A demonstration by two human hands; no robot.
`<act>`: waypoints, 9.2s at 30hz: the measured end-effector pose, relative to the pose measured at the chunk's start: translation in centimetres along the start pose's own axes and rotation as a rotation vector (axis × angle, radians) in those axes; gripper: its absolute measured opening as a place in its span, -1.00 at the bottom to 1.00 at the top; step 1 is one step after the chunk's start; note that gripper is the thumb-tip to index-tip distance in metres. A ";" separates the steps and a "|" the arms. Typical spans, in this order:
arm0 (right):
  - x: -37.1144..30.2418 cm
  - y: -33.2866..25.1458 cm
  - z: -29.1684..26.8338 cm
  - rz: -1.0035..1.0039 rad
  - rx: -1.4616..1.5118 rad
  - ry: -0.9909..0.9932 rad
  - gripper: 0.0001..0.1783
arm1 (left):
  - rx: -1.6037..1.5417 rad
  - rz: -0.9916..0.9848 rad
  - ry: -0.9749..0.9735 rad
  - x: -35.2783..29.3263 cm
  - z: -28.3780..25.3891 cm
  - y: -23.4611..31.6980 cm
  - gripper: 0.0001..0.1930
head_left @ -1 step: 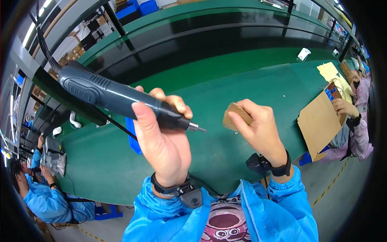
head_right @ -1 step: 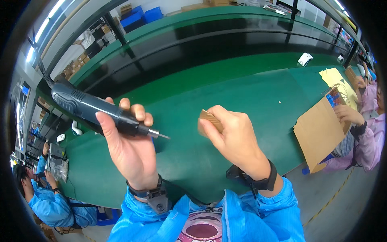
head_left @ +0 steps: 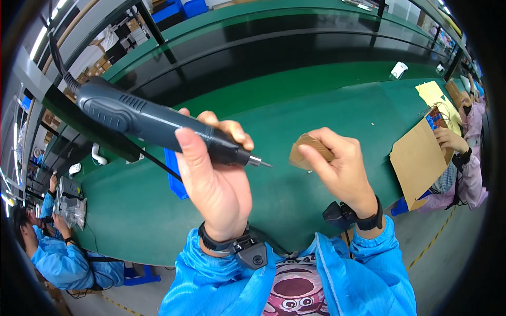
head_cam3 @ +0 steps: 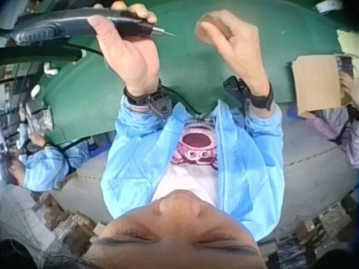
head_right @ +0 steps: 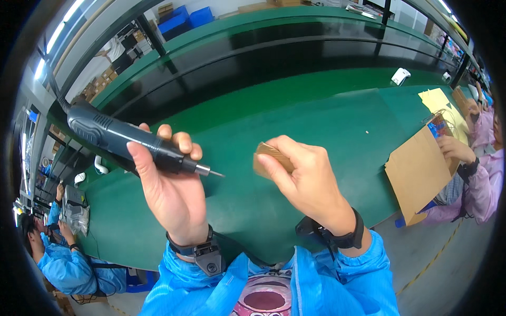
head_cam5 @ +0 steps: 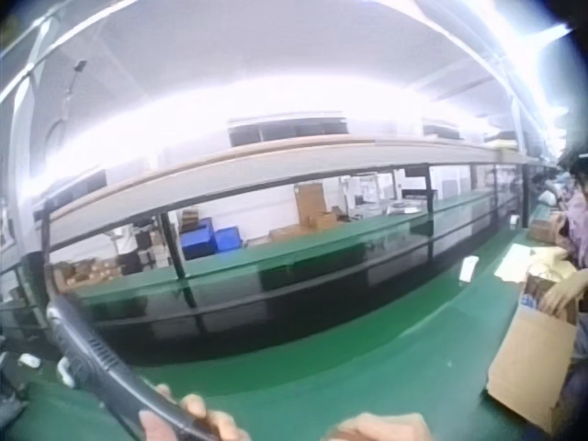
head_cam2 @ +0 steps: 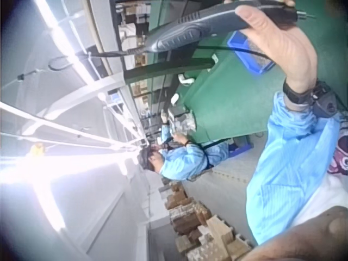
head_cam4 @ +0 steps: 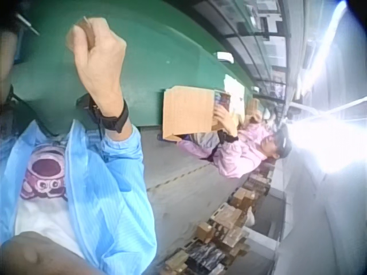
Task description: Using an electric screwdriver to secure internal components to plastic housings on a factory assembly line.
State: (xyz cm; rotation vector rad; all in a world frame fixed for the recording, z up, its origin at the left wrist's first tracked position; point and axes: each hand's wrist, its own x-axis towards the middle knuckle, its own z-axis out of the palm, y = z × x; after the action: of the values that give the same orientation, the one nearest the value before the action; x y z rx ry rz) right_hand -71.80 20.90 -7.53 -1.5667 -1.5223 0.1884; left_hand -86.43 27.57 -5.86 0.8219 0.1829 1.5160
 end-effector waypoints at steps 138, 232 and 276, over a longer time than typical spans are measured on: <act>-0.2 5.4 2.3 0.059 0.819 -0.155 -0.31 | 1.852 0.447 -0.603 19.4 -21.5 8.9 -0.89; -0.4 3.6 4.7 0.054 0.704 0.074 -0.47 | 1.811 0.026 -0.841 -10.1 -9.8 4.3 -0.47; -2.6 3.9 5.8 0.028 1.163 0.062 -0.13 | 1.538 0.263 -0.248 -8.9 -14.1 12.3 -0.90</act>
State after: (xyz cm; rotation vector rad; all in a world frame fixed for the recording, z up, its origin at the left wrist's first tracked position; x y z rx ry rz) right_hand -73.41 22.25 -14.71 -0.6344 -0.9887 0.8543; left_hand -105.45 22.63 -12.41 2.2753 1.1659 1.3026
